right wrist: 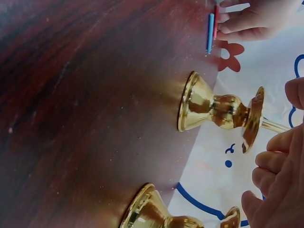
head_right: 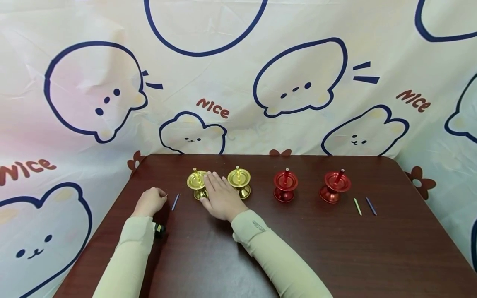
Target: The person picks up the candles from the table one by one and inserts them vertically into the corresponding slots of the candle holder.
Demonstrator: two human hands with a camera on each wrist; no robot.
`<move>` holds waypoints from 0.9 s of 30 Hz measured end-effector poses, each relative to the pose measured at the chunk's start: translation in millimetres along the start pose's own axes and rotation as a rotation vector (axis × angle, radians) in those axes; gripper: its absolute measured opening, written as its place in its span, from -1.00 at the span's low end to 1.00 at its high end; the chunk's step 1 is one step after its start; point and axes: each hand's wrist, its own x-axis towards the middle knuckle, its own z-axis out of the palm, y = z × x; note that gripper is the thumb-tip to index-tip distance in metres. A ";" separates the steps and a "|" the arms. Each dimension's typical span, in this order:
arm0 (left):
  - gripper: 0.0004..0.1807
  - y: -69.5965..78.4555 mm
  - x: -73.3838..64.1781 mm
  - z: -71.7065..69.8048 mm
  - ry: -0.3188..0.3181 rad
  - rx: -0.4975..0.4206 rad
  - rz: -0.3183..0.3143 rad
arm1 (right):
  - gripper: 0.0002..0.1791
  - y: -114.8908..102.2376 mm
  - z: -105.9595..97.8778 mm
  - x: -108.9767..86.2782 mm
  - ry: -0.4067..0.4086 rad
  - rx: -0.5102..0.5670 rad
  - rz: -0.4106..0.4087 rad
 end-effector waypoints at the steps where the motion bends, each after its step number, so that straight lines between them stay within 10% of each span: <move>1: -0.77 0.1 0.3 0.3 0.006 0.001 0.001 | -0.24 0.2 0.6 1.3 -0.005 -0.001 0.006; 15: -0.41 1.5 7.6 11.1 0.112 0.001 -0.027 | -0.23 2.3 8.9 11.5 -0.024 0.008 0.055; 27: -0.80 -0.1 7.6 10.8 0.146 -0.002 -0.047 | -0.24 3.1 15.7 15.8 -0.006 0.016 0.062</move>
